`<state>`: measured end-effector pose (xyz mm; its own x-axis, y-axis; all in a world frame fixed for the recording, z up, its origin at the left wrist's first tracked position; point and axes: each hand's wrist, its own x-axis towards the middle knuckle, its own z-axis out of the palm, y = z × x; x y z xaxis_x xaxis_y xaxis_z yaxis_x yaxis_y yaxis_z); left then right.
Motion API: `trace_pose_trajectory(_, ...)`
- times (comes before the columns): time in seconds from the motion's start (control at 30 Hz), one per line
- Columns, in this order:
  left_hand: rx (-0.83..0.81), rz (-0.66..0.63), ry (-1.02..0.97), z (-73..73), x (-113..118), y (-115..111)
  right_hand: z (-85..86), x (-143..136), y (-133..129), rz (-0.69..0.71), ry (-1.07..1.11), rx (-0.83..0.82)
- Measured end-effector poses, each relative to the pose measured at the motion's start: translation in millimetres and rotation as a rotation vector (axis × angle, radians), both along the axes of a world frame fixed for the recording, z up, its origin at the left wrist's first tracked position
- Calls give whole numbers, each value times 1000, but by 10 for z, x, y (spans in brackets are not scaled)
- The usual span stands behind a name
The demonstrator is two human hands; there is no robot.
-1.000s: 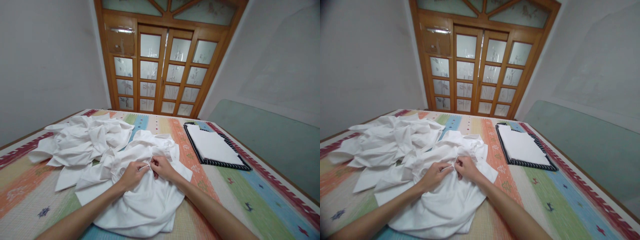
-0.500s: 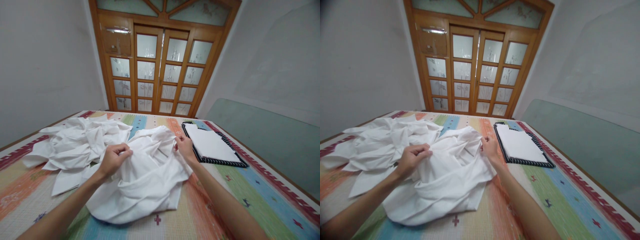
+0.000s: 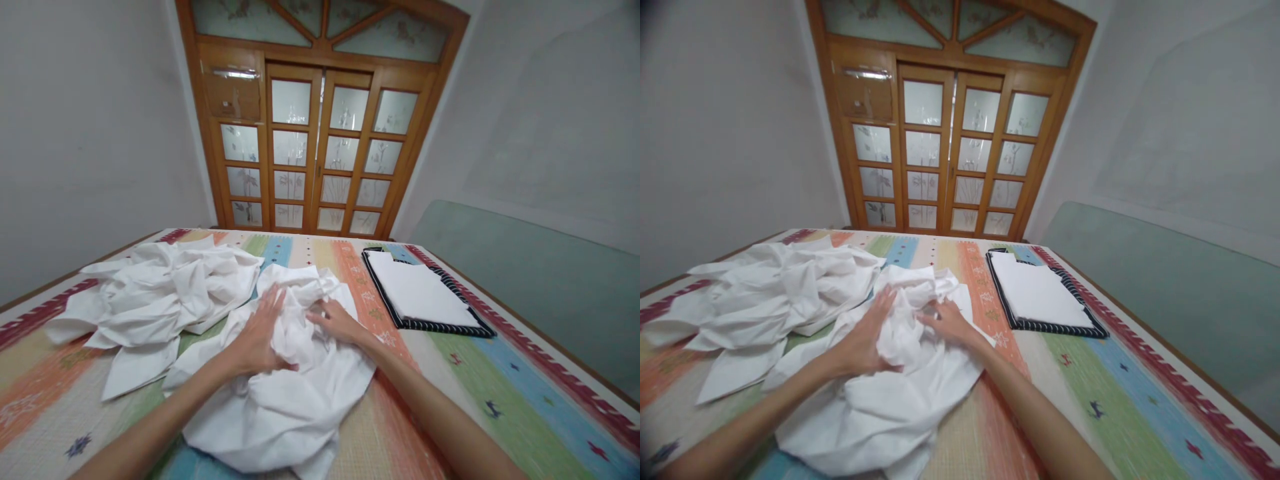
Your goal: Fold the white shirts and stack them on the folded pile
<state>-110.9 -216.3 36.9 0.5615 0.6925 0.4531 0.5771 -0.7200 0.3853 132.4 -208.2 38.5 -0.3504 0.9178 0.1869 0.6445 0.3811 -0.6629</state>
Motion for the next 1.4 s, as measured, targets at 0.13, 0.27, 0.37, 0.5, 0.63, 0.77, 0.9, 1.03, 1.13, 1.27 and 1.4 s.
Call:
trace_pose_trajectory(0.13,46,-5,-6,-139,125,-41,132,-238,-208,310,-35,-27)
trace_pose_trajectory(0.27,13,-49,12,11,187,-100,255,-294,-299,439,25,-106)
trace_pose_trajectory(0.37,16,-76,16,199,201,-208,381,-248,-359,493,65,-151)
trace_pose_trajectory(0.5,154,-65,-32,625,41,-433,669,-125,-517,559,231,-153)
trace_pose_trajectory(0.63,465,58,-86,1218,-386,-533,891,89,-600,413,437,-104)
trace_pose_trajectory(0.77,812,485,-144,1764,-926,-335,793,318,-500,156,543,-47)
trace_pose_trajectory(0.9,862,970,-113,2076,-1346,17,472,429,-405,-21,562,-181)
trace_pose_trajectory(1.03,672,1172,-58,1912,-1527,332,221,481,-404,-64,416,-272)
trace_pose_trajectory(1.13,357,1233,72,1447,-1532,501,76,529,-409,-121,322,-217)
trace_pose_trajectory(1.27,115,1106,414,826,-1493,602,-137,580,-411,-225,278,-152)
trace_pose_trajectory(1.4,93,1051,445,707,-1548,580,-227,627,-410,-241,233,-86)
